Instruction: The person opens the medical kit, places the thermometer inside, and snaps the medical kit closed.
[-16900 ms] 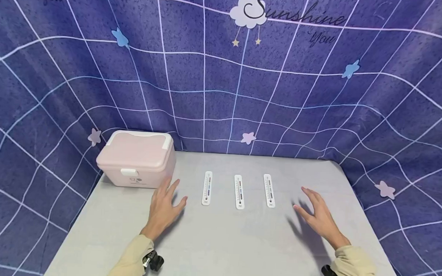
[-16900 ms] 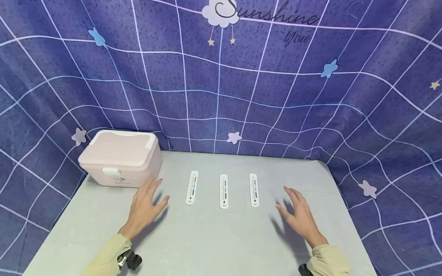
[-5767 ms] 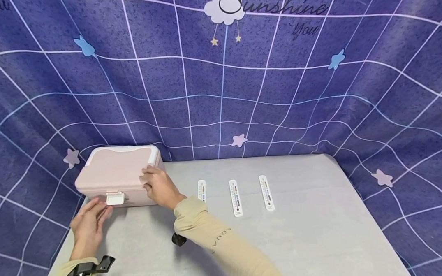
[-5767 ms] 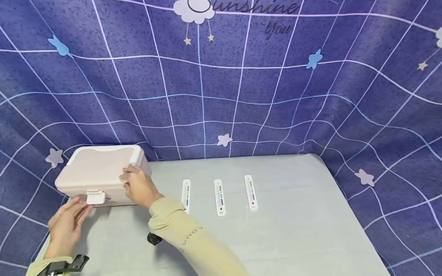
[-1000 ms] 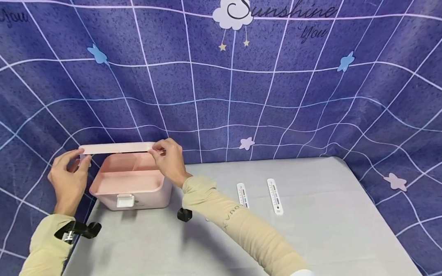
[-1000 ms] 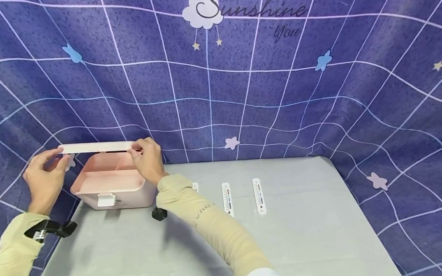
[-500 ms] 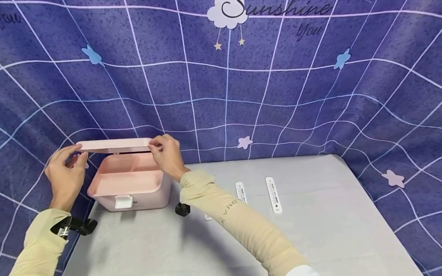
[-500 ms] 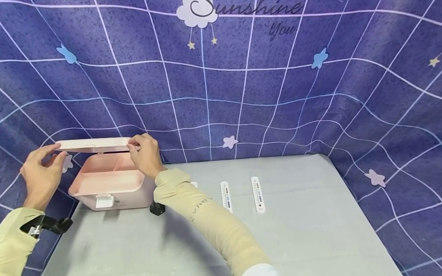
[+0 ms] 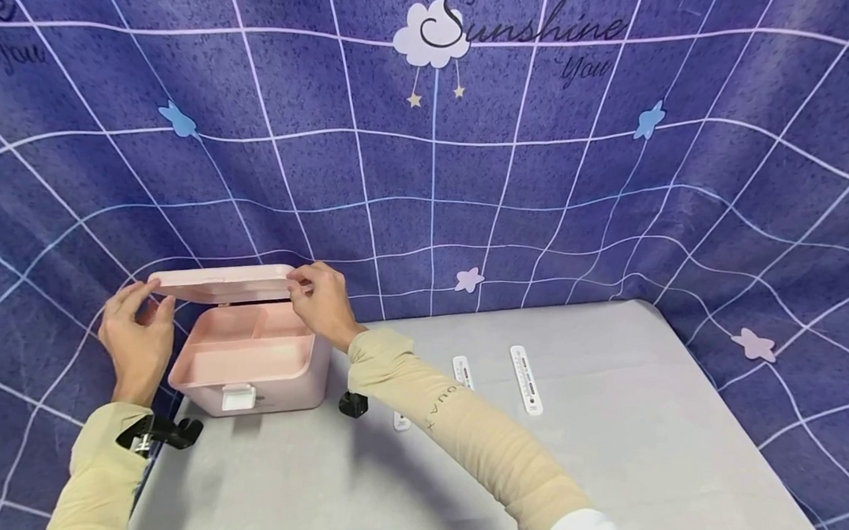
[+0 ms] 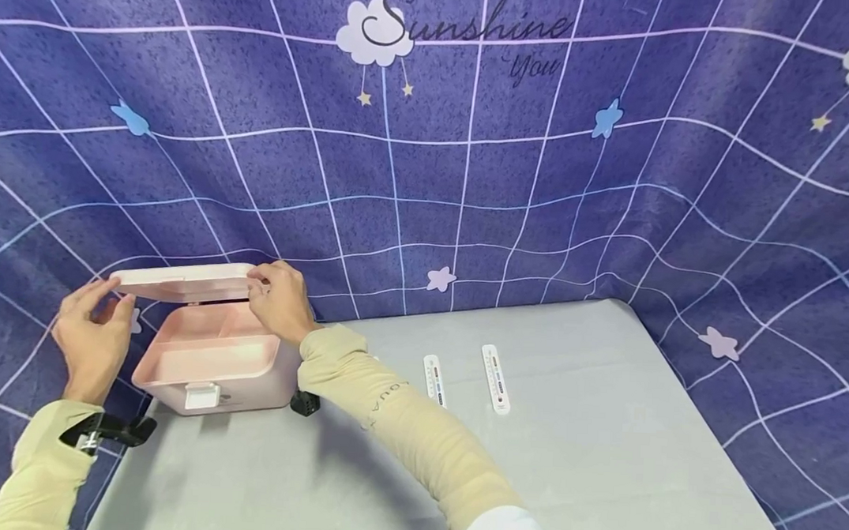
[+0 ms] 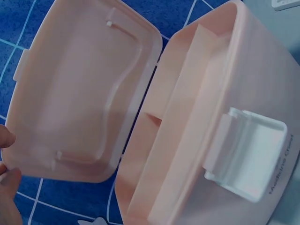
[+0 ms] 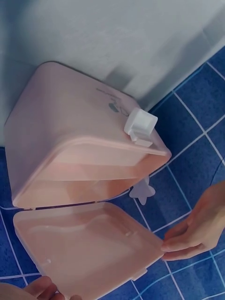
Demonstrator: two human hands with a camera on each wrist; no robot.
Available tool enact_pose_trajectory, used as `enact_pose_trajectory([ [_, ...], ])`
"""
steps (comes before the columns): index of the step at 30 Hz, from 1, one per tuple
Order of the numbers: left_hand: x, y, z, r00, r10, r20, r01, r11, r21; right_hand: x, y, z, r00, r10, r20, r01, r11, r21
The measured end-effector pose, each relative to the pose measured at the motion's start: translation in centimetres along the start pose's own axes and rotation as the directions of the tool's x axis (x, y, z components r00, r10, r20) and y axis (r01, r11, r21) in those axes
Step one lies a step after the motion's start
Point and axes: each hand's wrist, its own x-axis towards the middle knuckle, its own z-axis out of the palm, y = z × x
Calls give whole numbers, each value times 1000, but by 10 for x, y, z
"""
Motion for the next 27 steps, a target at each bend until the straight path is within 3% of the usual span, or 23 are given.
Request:
enact_pose_trajectory([
  [4,1,2,3,998,-55,-13,55,998,17,0,0,0,1000,11,15,-12,1000,15],
  [7,4,3,5,995,-101,-11,101,995,-22,0,-1,-1,999,36,18,-36,999,21],
  [15,14,-2,8,992,-126,28,128,986,-105,1,-1,-2,996,62,60,-64,998,28],
  [18,17,-2,6,987,-122,106,132,987,-89,1,-1,-2,993,72,95,-78,995,64],
  [20,18,1,3,975,-133,178,143,989,-42,1,-1,-3,987,87,137,-98,992,74],
  [24,20,10,1,938,-148,314,136,989,60,1,-1,-4,960,117,255,-117,993,-19],
  [27,21,14,4,923,-151,353,126,988,93,1,-1,-3,938,129,323,-100,989,-106],
])
